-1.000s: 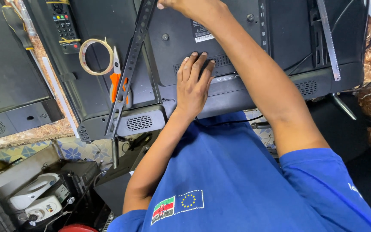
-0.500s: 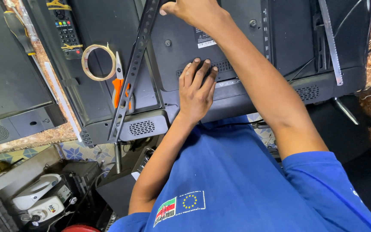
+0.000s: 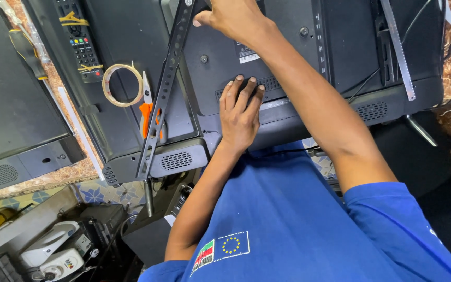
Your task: The person attaches a metal mounting bracket to the back of a television using a screwdriver. They align the bracket, insert screws, and tighten them to secure the bracket in place.
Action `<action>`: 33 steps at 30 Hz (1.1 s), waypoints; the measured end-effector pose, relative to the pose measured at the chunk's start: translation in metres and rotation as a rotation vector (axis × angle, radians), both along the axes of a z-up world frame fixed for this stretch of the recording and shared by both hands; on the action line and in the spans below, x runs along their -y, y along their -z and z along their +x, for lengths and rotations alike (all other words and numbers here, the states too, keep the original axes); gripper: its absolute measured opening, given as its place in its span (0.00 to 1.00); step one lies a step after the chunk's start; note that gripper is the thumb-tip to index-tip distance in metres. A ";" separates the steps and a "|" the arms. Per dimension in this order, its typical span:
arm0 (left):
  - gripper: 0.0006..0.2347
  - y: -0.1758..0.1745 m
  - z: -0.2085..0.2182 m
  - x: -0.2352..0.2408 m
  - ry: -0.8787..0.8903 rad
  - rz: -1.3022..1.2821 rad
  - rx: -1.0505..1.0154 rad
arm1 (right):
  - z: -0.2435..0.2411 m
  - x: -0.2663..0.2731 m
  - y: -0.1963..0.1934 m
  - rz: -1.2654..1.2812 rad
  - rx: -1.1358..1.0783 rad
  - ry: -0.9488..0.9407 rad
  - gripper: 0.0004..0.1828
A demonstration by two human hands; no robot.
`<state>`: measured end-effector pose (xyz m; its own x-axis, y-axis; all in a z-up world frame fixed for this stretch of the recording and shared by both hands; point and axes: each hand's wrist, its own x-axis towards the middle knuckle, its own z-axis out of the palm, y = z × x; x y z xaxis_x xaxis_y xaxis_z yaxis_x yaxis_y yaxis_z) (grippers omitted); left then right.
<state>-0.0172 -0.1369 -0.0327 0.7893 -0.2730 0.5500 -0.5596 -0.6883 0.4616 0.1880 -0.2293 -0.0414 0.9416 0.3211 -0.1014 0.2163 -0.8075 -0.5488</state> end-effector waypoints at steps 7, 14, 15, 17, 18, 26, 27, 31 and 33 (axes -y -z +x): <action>0.08 -0.001 -0.001 -0.004 0.011 -0.040 -0.006 | 0.007 -0.002 -0.004 0.002 0.179 -0.041 0.29; 0.09 -0.015 0.006 -0.017 0.079 -0.022 -0.142 | 0.003 0.000 -0.044 0.112 0.135 -0.128 0.43; 0.12 -0.022 0.010 -0.020 0.145 0.023 -0.233 | 0.003 0.000 -0.044 0.099 0.100 -0.110 0.46; 0.16 -0.036 0.024 -0.028 0.209 0.065 -0.328 | 0.002 -0.002 -0.049 0.085 0.060 -0.095 0.49; 0.15 -0.043 0.033 -0.032 0.226 -0.003 -0.338 | 0.001 -0.003 -0.054 0.084 0.034 -0.075 0.49; 0.30 -0.016 0.092 -0.042 0.038 0.099 -0.476 | 0.001 -0.008 -0.060 0.075 -0.079 0.003 0.48; 0.29 -0.018 0.093 -0.042 0.032 0.132 -0.472 | 0.001 -0.008 -0.063 0.103 -0.071 0.022 0.44; 0.28 -0.026 0.099 -0.044 0.008 0.231 -0.443 | -0.004 0.002 -0.084 0.124 -0.081 0.124 0.32; 0.27 -0.028 0.104 -0.044 0.001 0.228 -0.456 | -0.004 0.017 -0.081 0.051 -0.053 0.150 0.31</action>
<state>0.0868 -0.0928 -0.0049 0.9349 -0.3465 0.0761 -0.3368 -0.7996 0.4972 0.1838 -0.2467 0.0400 0.9730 0.1837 -0.1395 0.0652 -0.7991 -0.5976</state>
